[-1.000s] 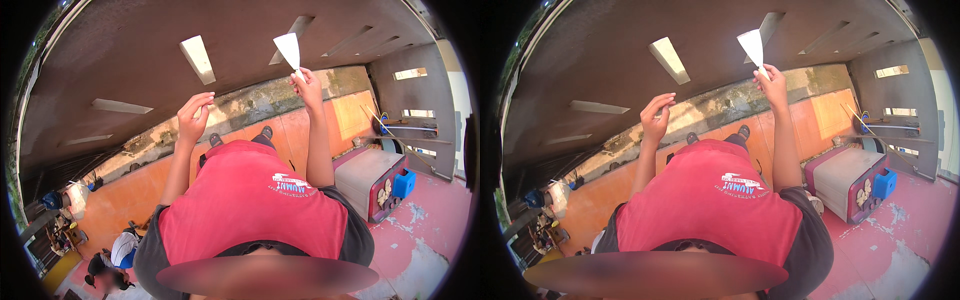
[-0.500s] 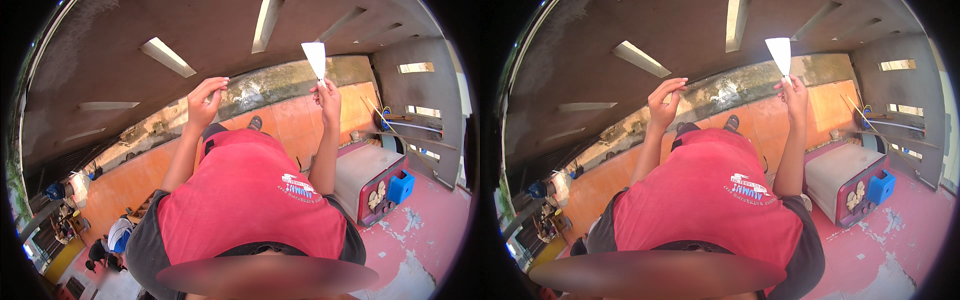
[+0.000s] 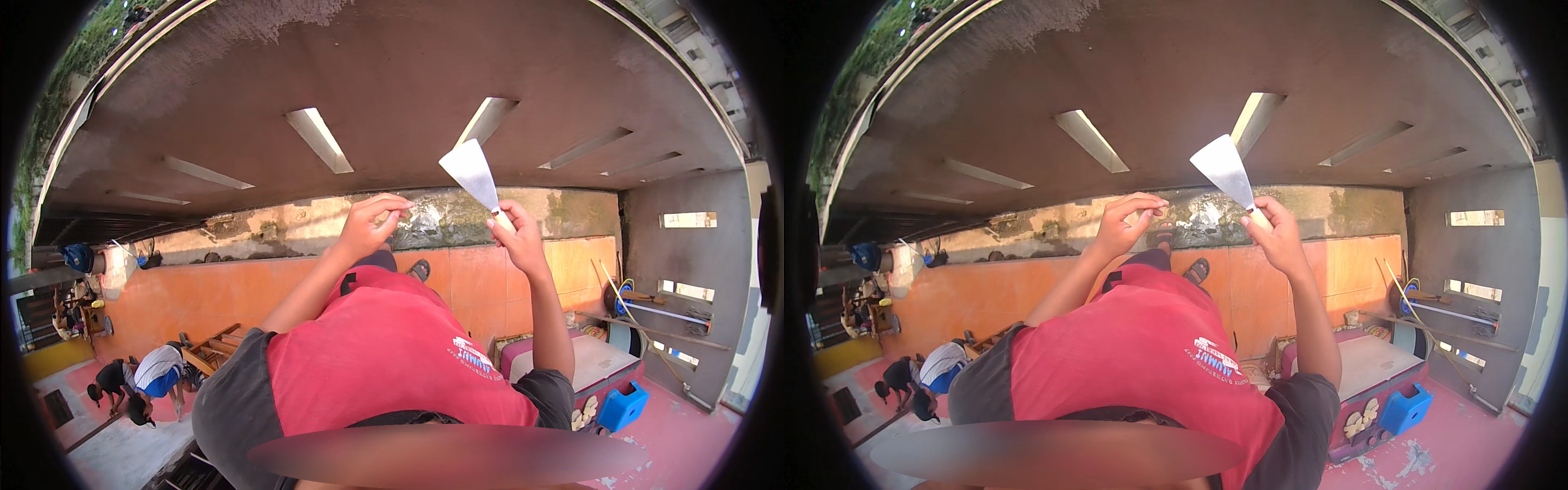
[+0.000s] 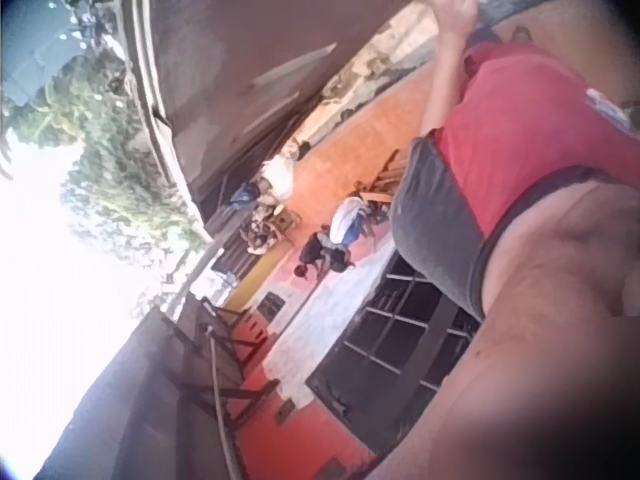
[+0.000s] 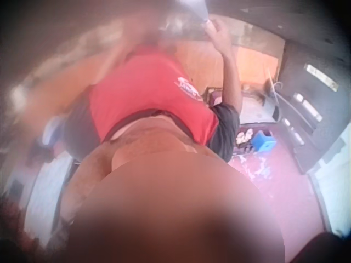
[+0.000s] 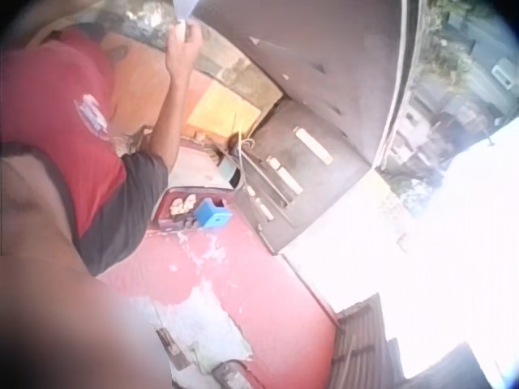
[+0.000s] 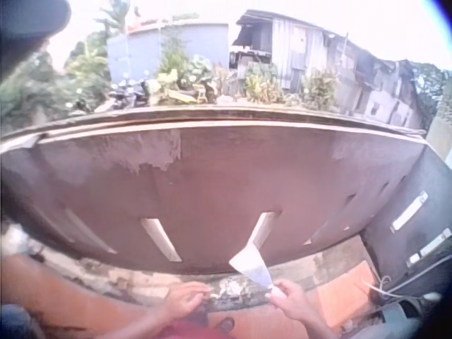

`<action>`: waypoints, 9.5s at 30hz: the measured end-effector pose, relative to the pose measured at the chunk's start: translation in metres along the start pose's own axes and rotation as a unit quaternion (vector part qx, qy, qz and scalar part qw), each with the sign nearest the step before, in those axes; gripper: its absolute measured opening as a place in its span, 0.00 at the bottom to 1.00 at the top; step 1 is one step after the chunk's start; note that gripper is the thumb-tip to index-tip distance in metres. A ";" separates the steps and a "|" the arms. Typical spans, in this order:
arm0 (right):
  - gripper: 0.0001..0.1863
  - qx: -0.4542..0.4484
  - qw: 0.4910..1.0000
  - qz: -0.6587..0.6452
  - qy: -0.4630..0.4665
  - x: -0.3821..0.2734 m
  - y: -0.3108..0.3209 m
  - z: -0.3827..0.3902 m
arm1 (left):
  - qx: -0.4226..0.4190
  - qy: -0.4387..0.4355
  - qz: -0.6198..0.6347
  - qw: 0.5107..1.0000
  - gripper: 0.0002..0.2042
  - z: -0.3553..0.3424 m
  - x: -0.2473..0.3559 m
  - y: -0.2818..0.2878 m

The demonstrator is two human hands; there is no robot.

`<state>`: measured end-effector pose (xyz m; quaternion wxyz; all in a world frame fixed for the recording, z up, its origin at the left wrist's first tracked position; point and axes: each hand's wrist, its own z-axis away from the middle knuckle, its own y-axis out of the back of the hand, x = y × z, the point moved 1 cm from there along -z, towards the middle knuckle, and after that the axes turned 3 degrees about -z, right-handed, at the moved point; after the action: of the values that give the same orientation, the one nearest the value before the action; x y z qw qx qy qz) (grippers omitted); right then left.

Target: The person uses a metal trowel to smooth a reddish-brown plastered ceiling surface, then switches to a sanding block to sand the same area. The person works overhead, moving the tools across the ceiling in repeated strokes.

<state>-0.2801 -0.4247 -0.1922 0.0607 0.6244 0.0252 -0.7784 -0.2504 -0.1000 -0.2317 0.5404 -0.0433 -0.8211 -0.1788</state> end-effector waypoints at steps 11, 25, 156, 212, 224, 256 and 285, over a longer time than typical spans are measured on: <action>0.20 0.021 0.901 0.314 0.297 -0.086 -0.058 -0.099 | -0.106 0.008 0.008 0.994 0.10 -0.089 -0.041 0.042; 0.25 -0.153 0.778 0.539 0.284 -0.201 -0.114 -0.220 | -0.149 0.072 0.078 0.983 0.11 -0.093 -0.064 0.079; 0.08 -0.168 0.853 -0.493 -0.033 -0.097 -0.195 -0.182 | 0.197 0.089 0.276 0.936 0.17 -0.231 0.034 0.090; 0.08 -0.230 0.783 -0.574 -0.058 -0.085 -0.194 -0.195 | 0.197 0.100 0.256 0.941 0.17 -0.230 0.034 0.092; 0.11 -0.220 0.828 -0.514 -0.036 -0.107 -0.196 -0.196 | 0.145 0.069 0.308 0.938 0.22 -0.237 0.036 0.098; 0.10 -0.260 0.767 -0.585 -0.040 -0.117 -0.206 -0.187 | 0.120 0.067 0.299 0.944 0.18 -0.241 0.066 0.110; 0.09 -0.227 0.790 -0.567 -0.056 -0.121 -0.196 -0.180 | 0.140 0.068 0.257 0.954 0.19 -0.239 0.058 0.100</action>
<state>-0.1046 -0.2018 -0.1206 -0.2503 0.4215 0.5476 -0.6781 -0.0393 -0.0954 -0.0700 0.6234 -0.1643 -0.7602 0.0806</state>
